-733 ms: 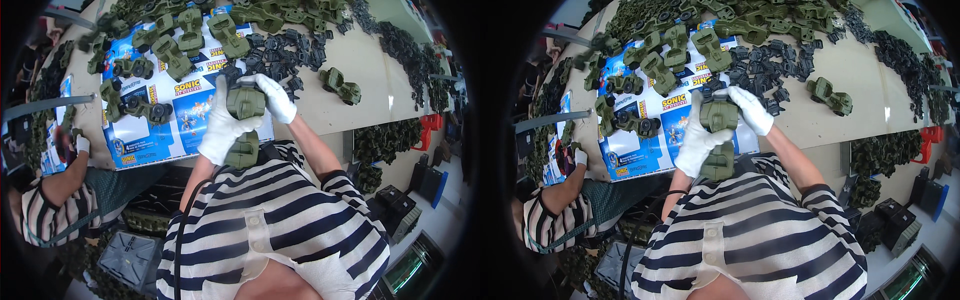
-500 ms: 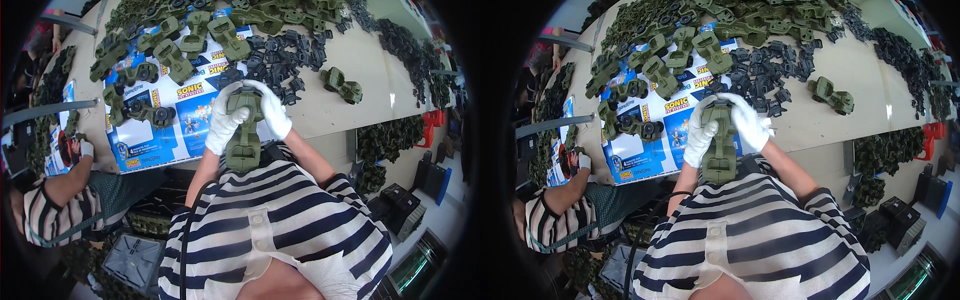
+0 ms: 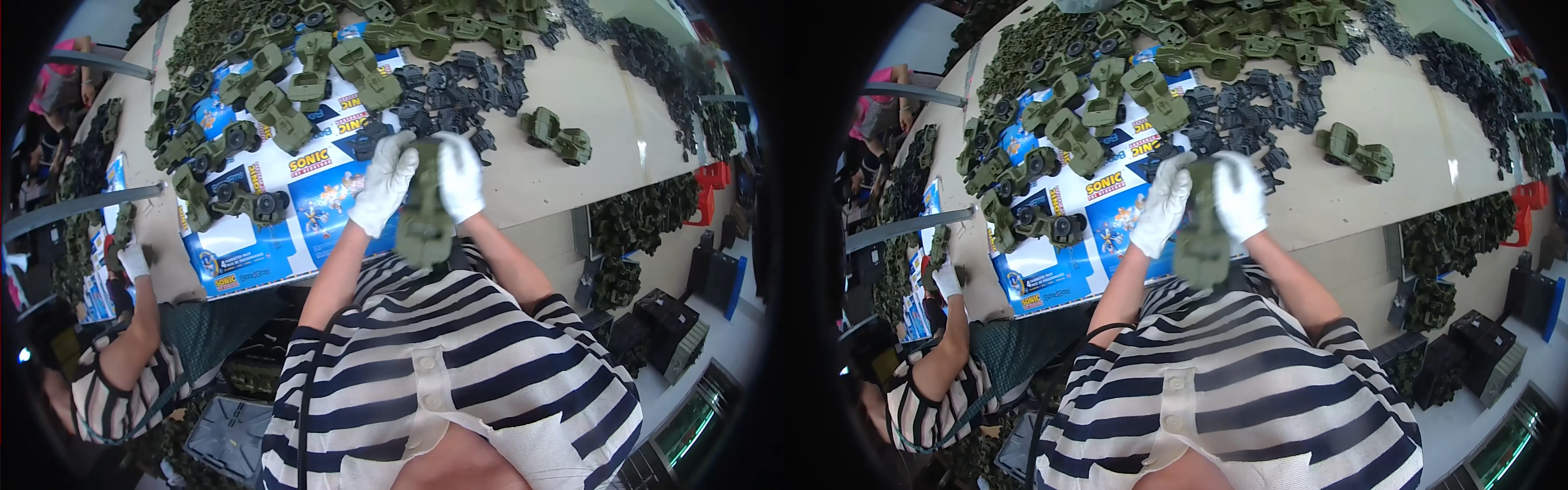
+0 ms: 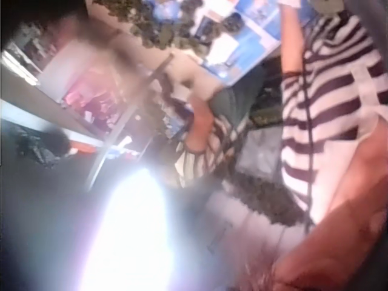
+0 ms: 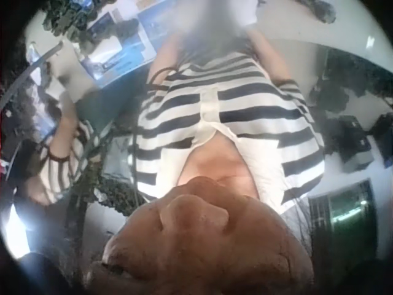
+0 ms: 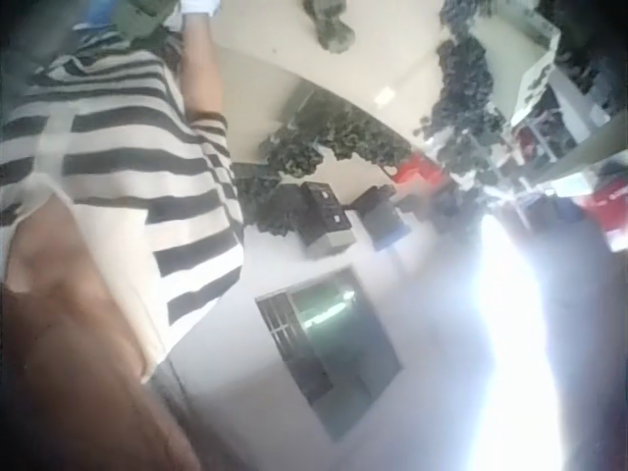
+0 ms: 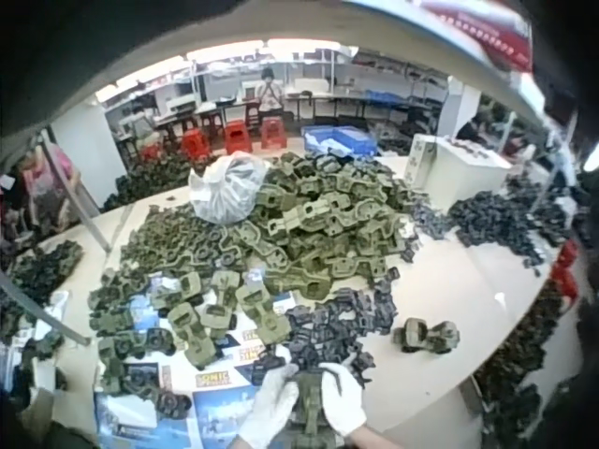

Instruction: The person assembles small green toy tanks by hand, picking up green bodies and black wheels from a table and snapping them together. The person places each completed tank on the table and repeats the process with new parts.

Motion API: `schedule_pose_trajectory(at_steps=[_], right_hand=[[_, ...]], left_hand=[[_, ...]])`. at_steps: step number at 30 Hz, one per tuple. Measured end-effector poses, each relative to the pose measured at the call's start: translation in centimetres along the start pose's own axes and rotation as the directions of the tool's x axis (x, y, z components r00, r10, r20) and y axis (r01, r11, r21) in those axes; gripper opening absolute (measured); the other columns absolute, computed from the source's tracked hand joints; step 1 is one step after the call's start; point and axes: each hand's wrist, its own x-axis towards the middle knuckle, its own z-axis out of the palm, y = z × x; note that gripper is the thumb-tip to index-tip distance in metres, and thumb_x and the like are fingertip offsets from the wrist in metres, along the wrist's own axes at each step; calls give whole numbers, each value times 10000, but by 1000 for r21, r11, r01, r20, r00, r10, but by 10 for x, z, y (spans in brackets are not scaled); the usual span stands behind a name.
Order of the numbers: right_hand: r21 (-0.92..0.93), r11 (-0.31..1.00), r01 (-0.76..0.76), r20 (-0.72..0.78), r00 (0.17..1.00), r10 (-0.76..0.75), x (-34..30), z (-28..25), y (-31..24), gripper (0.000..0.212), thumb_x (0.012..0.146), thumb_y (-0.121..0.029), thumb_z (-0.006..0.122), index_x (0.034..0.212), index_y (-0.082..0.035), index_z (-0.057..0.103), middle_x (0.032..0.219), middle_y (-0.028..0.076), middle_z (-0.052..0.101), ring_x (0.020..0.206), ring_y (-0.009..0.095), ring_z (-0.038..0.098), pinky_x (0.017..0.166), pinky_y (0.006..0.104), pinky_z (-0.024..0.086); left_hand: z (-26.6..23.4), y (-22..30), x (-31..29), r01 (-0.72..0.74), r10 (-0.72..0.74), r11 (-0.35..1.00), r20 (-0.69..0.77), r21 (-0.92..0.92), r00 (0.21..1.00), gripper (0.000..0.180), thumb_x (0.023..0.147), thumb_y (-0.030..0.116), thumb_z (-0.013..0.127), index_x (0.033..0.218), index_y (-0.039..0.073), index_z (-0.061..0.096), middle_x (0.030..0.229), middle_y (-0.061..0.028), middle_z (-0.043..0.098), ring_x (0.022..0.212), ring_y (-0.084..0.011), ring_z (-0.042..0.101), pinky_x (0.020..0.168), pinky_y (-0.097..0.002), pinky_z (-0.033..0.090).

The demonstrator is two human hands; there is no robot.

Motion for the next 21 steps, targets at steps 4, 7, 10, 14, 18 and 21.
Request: schedule_pose_trajectory(at_steps=[4,7,10,14,18,21], right_hand=[[-252,904,-346,-390,891,232,88,-97,87,480,1015,-424,516,1156,19,635,1131,241,667,1037,393,632,938,446,491],[-89,908,-410,-584,760,286,145,-186,133,626,966,-526,576,1274,18,614,1243,233,659,1174,341,621,1008,410,469],[-329,796,-508,-569,780,262,177,-223,154,662,922,-530,631,1320,-4,582,1296,233,625,1212,376,586,1054,430,441],[-727,684,-60,-391,855,-340,158,-177,111,515,876,-345,716,1259,-20,600,1283,246,602,1205,407,560,1038,464,442],[-656,714,-245,31,936,350,95,-100,75,415,910,-474,627,1073,-105,725,1066,167,717,1061,351,669,948,446,515],[-800,537,-266,133,795,592,80,-65,70,677,829,-584,680,1230,-39,653,1199,212,674,1177,364,621,996,437,499]], left_hand=[[-62,-55,27,127,28,965,-571,229,820,489,915,310,734,1238,-18,569,1167,-122,575,1029,-204,571,964,-353,449],[-120,-47,45,571,-125,688,-702,448,701,888,760,494,821,1357,-73,490,1279,-269,563,1190,-400,557,1054,-446,425],[-145,-96,48,626,-298,683,-639,376,709,950,758,474,840,1417,-77,434,1351,-265,563,1206,-377,577,1052,-407,436],[-134,-112,42,417,-473,876,-597,-242,648,719,832,201,828,1383,-91,468,1197,-140,676,1013,-202,654,918,-299,501],[-126,-82,24,551,-580,803,-503,-226,640,417,884,165,765,1200,-59,611,1050,-94,713,864,-142,664,798,-272,530],[-136,-99,-13,540,-511,840,-405,-50,758,376,868,152,734,1183,-38,654,985,-62,715,847,-141,656,784,-279,520]])
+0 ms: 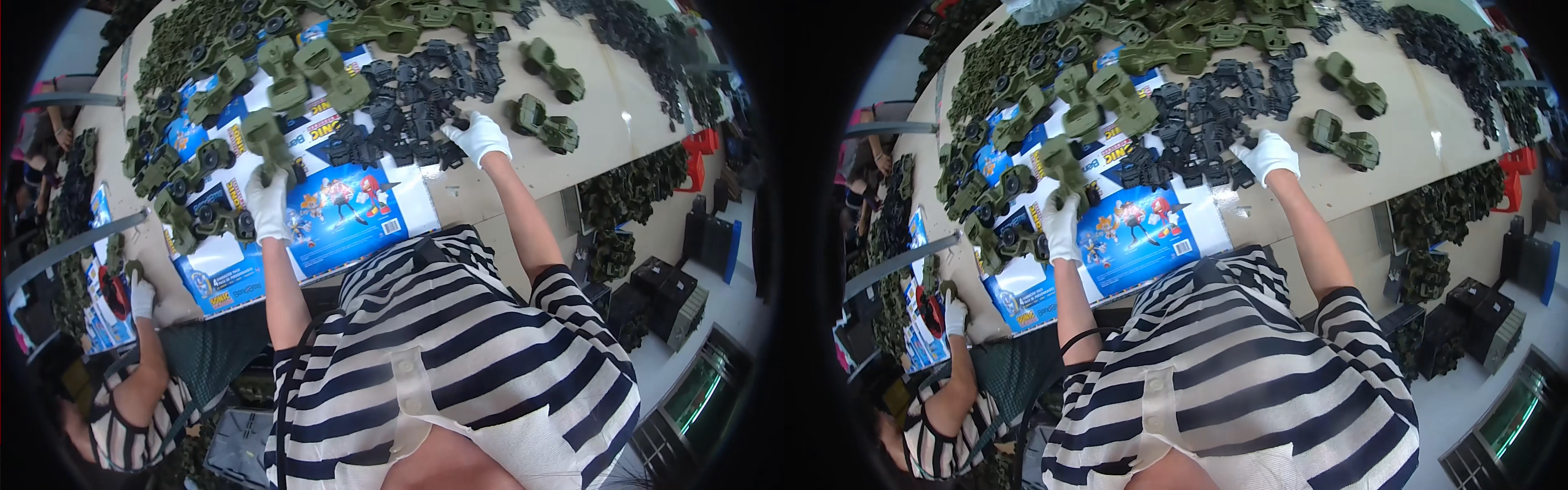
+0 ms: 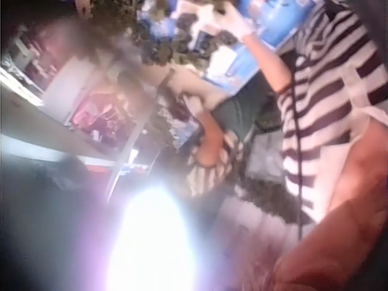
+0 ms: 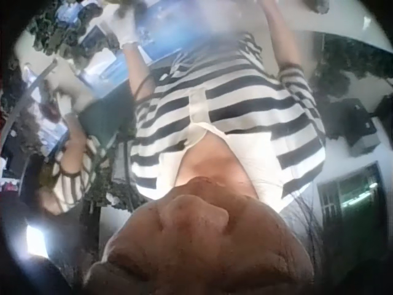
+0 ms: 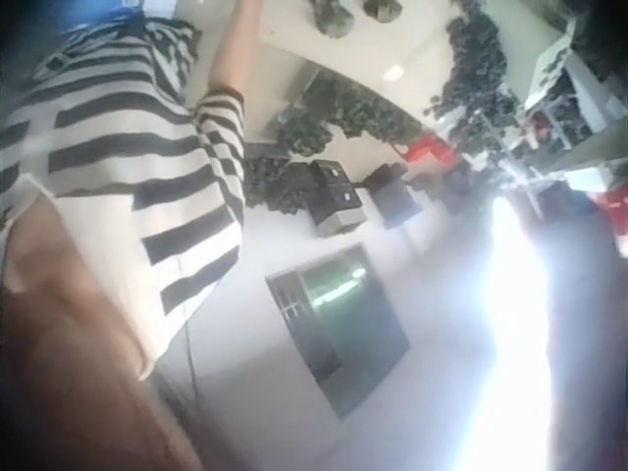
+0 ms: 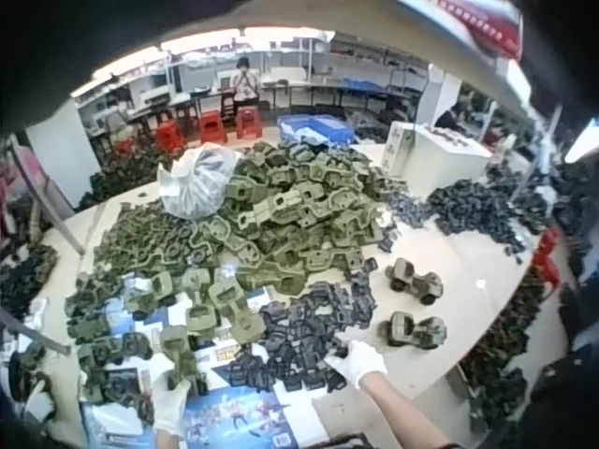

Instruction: The person assembles small green toy tanks by hand, picking up green bodies and black wheels from a table and snapping them together. The person places each completed tank on the table and repeats the process with new parts.

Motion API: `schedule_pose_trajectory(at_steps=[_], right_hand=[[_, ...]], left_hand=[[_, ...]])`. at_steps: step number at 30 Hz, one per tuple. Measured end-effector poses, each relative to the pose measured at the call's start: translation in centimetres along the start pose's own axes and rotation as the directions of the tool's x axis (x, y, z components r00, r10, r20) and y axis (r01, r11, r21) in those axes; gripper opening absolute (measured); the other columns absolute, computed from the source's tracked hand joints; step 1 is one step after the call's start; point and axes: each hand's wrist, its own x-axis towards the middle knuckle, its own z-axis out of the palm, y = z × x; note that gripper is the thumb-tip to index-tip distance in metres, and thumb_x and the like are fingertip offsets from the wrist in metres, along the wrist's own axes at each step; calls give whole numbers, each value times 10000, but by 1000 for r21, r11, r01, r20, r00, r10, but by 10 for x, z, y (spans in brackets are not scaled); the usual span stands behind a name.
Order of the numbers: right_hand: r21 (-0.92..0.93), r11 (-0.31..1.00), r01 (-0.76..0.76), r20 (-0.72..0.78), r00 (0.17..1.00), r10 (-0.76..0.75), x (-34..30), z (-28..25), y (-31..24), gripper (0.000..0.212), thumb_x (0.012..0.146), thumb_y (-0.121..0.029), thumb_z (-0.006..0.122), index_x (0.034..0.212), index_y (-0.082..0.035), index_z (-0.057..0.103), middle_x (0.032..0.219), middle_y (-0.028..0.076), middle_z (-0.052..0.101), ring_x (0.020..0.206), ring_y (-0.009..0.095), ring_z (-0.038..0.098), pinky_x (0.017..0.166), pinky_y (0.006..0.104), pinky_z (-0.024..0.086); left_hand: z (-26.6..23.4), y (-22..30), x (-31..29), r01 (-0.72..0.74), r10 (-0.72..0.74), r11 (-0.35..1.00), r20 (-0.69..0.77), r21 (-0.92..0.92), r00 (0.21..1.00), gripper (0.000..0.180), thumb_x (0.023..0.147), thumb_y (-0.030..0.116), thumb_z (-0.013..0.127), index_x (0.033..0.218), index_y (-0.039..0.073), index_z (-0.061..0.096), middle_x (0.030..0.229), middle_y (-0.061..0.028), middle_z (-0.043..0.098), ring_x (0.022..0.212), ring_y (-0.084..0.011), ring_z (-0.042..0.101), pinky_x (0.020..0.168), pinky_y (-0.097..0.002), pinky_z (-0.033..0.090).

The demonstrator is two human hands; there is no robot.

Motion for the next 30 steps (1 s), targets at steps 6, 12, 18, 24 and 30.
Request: schedule_pose_trajectory(at_steps=[6,12,18,24,30], right_hand=[[-72,992,107,17,994,-106,31,31,22,610,765,-361,761,1304,-118,615,1369,212,564,1205,375,597,1009,436,492],[-178,976,124,-259,951,-168,18,33,36,668,817,-390,733,1418,-177,530,1319,188,584,1136,365,619,946,448,511],[-210,970,119,-271,947,-175,23,30,46,605,902,-409,680,1426,-144,537,1113,205,666,971,362,674,855,433,540],[533,692,487,-259,872,-415,-27,-4,-9,493,908,-288,726,1345,-85,621,1183,169,688,1101,264,656,993,341,477],[974,201,-109,225,606,-763,-48,8,-68,576,1012,-300,606,1482,-11,442,1310,93,618,1093,152,597,966,311,478]], left_hand=[[-35,-9,-41,-465,473,594,182,657,862,559,717,-72,565,1189,187,713,1501,-159,475,1443,-428,328,1206,-486,231],[-5,20,-95,-151,450,811,-438,565,779,703,855,304,760,1366,-61,445,1309,-261,490,1237,-422,480,1059,-481,400],[34,-22,-82,70,-127,989,-514,-129,848,1060,711,203,905,1499,-41,239,1298,-174,516,1159,-262,549,990,-376,482],[29,13,-88,39,-142,827,-141,-560,980,941,782,-65,760,1552,20,226,1196,-112,617,976,-168,643,844,-308,553],[22,93,-124,62,103,935,433,-350,895,953,751,39,830,1539,-21,297,1208,-134,650,996,-160,671,813,-276,563]])
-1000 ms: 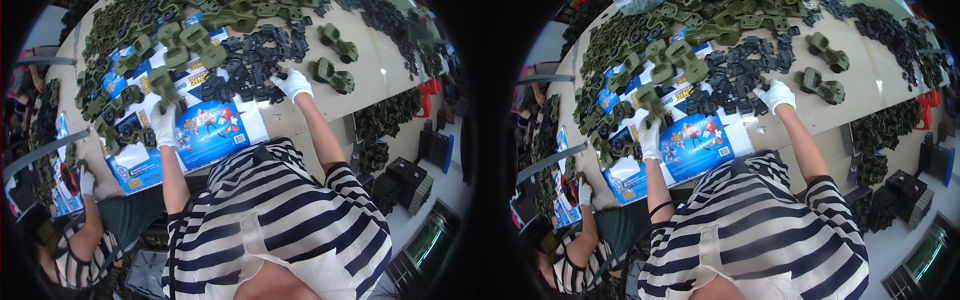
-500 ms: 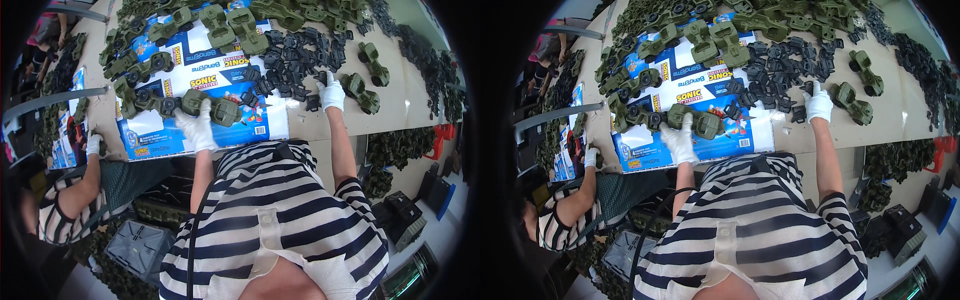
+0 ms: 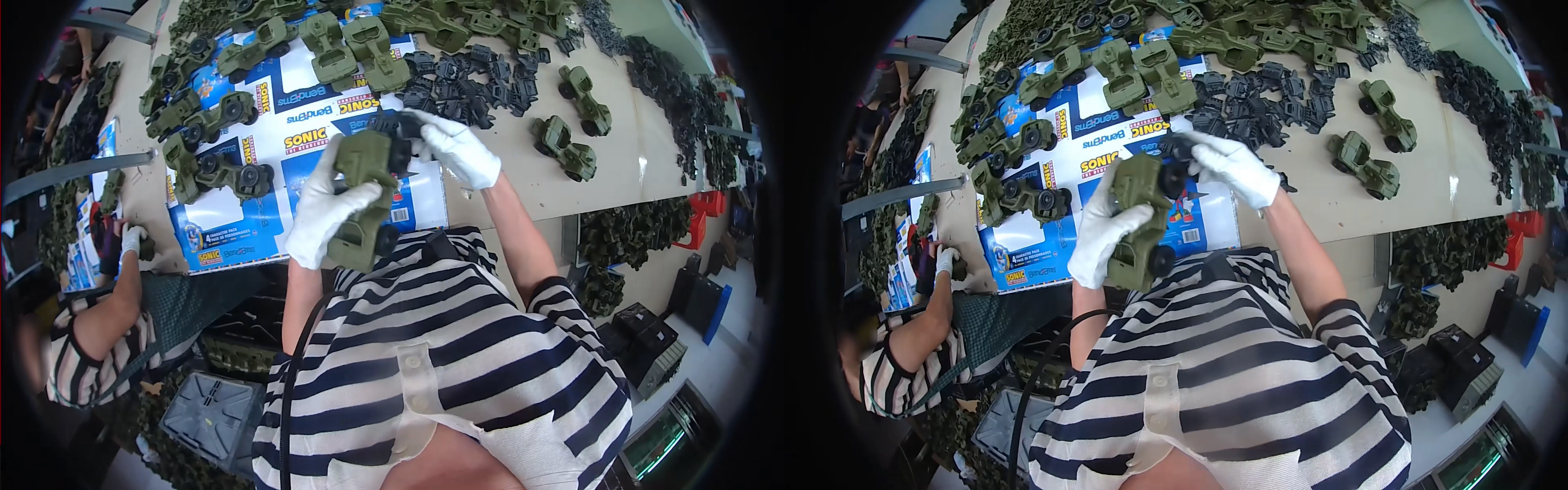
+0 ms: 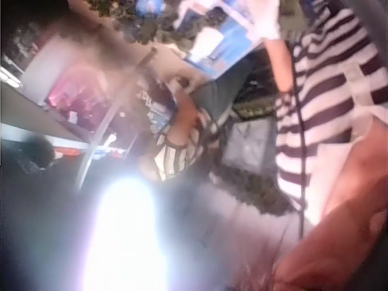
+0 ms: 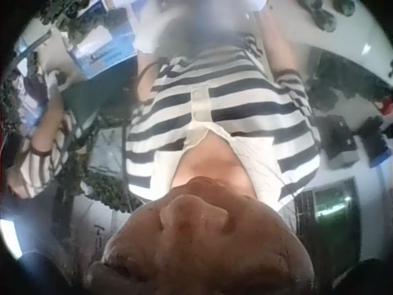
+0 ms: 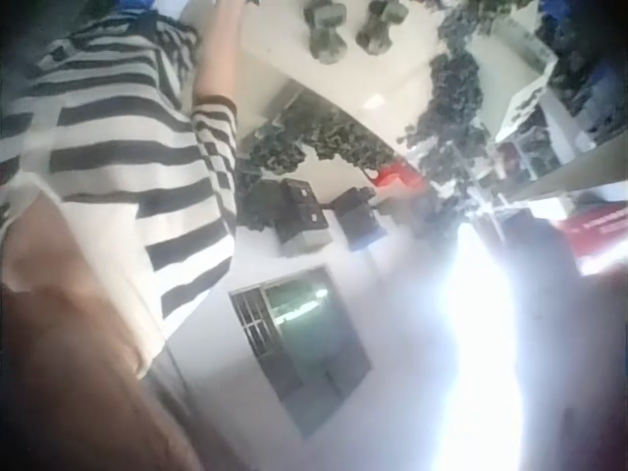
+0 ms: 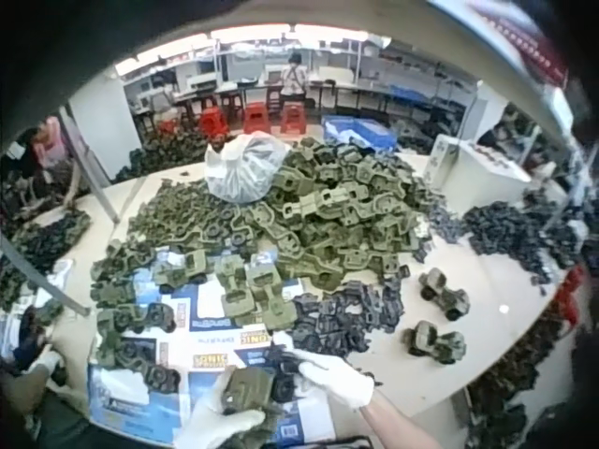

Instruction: The person assembles small green toy tanks by hand, picking up green bodies and black wheels from a table and snapping them together. The person places each completed tank on the table and repeats the process with new parts.

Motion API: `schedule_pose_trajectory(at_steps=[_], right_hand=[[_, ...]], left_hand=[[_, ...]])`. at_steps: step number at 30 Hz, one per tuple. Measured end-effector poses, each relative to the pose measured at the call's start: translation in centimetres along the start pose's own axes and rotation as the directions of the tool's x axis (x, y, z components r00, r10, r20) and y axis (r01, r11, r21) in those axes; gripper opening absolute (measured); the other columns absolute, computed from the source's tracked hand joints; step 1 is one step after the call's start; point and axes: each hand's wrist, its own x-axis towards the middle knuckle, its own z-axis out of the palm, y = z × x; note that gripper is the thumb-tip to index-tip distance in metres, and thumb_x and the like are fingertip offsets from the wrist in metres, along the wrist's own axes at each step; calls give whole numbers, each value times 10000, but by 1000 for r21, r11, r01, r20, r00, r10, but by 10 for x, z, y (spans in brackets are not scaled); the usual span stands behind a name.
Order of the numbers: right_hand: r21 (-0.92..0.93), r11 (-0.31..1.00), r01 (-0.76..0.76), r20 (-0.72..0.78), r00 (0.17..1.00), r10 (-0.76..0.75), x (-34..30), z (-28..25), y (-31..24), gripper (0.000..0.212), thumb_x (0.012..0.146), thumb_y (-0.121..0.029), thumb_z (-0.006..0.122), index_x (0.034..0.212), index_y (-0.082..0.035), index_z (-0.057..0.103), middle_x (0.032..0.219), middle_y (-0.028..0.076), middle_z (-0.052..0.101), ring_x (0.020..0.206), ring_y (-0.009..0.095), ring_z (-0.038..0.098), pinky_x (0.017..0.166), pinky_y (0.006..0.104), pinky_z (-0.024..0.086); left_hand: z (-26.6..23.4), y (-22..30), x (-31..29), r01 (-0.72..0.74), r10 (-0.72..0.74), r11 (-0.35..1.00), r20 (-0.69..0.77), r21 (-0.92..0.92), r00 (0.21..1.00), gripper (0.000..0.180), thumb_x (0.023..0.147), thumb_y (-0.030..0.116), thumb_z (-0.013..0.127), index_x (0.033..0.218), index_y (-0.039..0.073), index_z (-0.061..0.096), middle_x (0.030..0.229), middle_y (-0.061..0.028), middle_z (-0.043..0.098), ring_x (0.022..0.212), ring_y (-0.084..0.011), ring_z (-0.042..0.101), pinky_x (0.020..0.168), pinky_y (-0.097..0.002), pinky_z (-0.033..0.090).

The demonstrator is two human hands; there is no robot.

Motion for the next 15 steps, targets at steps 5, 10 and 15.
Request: schedule_pose_trajectory(at_steps=[5,10,15], right_hand=[[229,972,-51,120,993,23,-1,8,-4,631,1000,-308,627,1477,46,414,1415,133,550,1294,197,521,1105,351,407],[160,986,-47,136,990,25,-2,4,1,599,994,-309,631,1457,28,458,1410,131,558,1292,192,523,1112,353,401],[215,975,-58,111,993,34,-6,7,4,606,982,-328,642,1448,21,475,1407,126,563,1292,184,523,1114,344,399]], left_hand=[[23,27,-5,95,-97,995,101,26,990,967,742,28,831,1538,-41,286,1283,-145,620,1046,-174,648,882,-303,543],[24,25,-6,83,-90,994,112,64,990,940,754,-32,808,1532,-61,280,1357,-158,568,1104,-184,633,920,-327,541],[25,19,-5,66,-61,997,112,-35,992,959,735,56,849,1517,-73,310,1287,-165,614,1048,-169,641,881,-283,536]])
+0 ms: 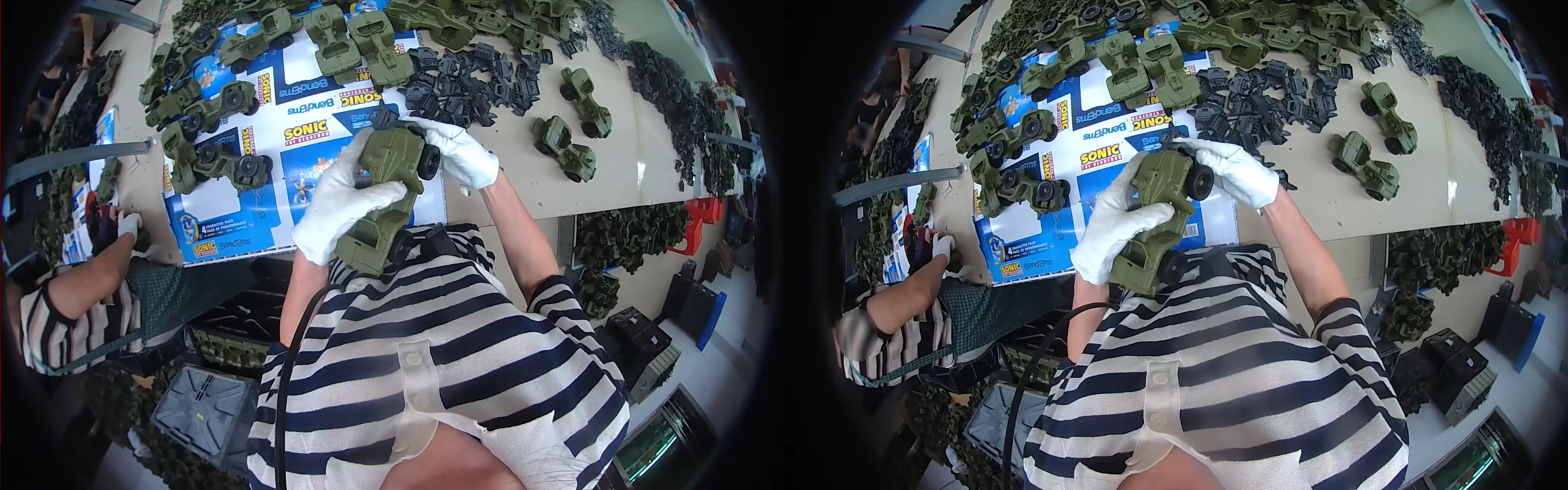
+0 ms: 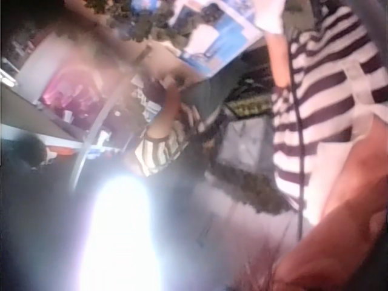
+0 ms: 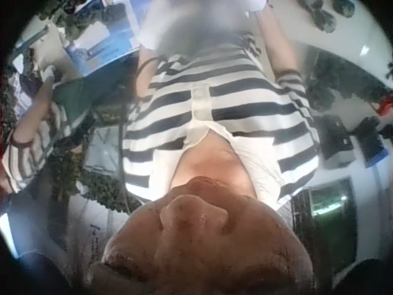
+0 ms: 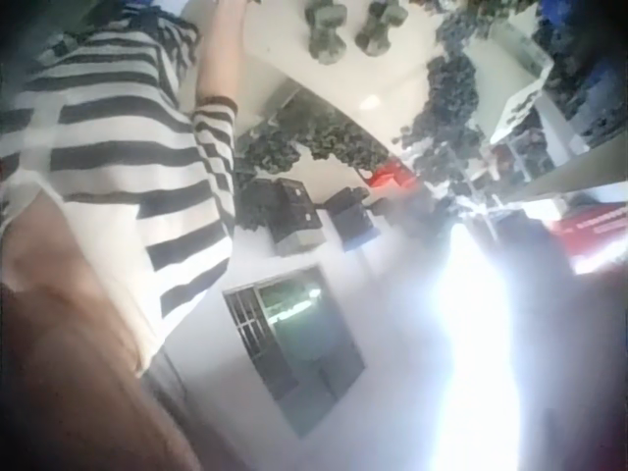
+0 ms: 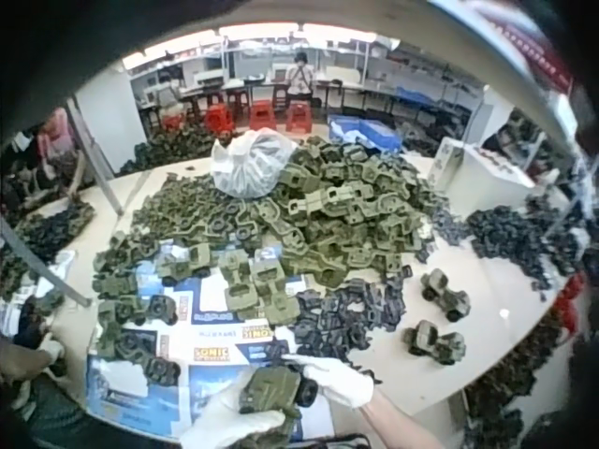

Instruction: The person assembles small green toy tanks by hand, picking up green bodies and black wheels from a table and snapping them together. The person places each completed tank on the table and repeats the process with new parts.

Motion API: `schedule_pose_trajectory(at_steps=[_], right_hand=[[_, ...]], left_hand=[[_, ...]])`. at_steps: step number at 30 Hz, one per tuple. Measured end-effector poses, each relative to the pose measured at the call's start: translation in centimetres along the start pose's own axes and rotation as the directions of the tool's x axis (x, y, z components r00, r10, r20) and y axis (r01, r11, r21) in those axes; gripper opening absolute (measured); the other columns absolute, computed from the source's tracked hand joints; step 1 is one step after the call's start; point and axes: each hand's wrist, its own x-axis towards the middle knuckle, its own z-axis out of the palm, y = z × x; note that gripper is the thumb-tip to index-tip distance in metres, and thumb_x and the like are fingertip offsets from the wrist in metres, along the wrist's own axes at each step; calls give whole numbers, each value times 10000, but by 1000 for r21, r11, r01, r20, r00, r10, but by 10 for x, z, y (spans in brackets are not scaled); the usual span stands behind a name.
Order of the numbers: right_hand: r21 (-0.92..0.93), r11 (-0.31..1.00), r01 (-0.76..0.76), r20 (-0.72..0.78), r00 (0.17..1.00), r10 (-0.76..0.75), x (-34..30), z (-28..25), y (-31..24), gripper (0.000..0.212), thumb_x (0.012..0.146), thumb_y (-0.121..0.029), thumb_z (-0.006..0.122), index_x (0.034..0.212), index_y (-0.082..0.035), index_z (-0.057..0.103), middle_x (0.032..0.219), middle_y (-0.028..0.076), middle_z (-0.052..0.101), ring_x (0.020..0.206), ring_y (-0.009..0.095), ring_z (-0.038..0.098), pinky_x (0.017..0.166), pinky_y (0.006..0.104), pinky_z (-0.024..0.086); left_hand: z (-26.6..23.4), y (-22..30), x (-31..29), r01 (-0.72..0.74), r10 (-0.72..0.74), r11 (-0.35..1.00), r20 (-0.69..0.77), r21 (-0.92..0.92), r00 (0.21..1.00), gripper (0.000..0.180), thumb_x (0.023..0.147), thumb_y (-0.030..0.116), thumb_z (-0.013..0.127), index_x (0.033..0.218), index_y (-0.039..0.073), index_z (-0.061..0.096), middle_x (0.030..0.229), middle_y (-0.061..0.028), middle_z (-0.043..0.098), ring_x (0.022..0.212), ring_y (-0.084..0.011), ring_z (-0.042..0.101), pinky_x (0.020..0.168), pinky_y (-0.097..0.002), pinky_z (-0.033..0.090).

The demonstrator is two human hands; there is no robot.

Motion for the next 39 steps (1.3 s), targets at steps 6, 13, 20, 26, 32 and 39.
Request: schedule_pose_trajectory(at_steps=[6,13,20,26,32,39], right_hand=[[18,997,80,-59,995,-79,0,1,4,583,987,-334,632,1435,14,499,1391,121,578,1298,189,518,1116,346,394],[-30,999,39,11,999,-38,0,-9,3,564,987,-332,632,1426,3,517,1392,111,578,1294,174,516,1112,338,395],[-190,982,1,15,1000,1,0,-15,-2,557,992,-372,615,1418,-22,534,1356,99,599,1249,166,538,1078,330,419],[-386,907,166,-107,969,-223,9,25,-8,548,1068,-478,415,1284,-21,626,1199,83,659,1121,164,589,1007,324,449],[-772,579,262,-138,820,-555,13,59,5,376,1050,-317,457,1234,-47,642,1218,154,633,1121,298,617,1027,359,446],[-834,429,346,-79,695,-715,2,62,38,387,847,-139,657,1207,-16,585,1139,196,643,1055,386,628,928,433,489]], left_hand=[[3,6,0,22,-22,999,-1,41,1000,963,741,80,853,1516,-77,304,1269,-170,621,1023,-164,653,851,-277,546],[1,-5,6,-25,23,998,25,63,999,973,741,99,862,1517,-77,302,1261,-163,630,1010,-154,651,852,-273,544],[3,-7,6,42,-41,998,19,-37,999,971,727,78,866,1517,-56,318,1258,-151,637,982,-153,662,840,-252,543],[25,-38,16,-236,312,892,-147,385,939,1049,714,155,873,1544,-9,252,1325,-141,577,1172,-201,591,993,-330,490],[8,-43,25,-317,310,914,-67,-254,948,985,734,436,889,1461,-11,398,1344,-120,551,1230,-211,548,1056,-341,443],[3,-56,34,-508,564,781,-60,365,824,721,837,579,730,1262,21,565,1199,-133,598,1103,-273,600,975,-384,458]])
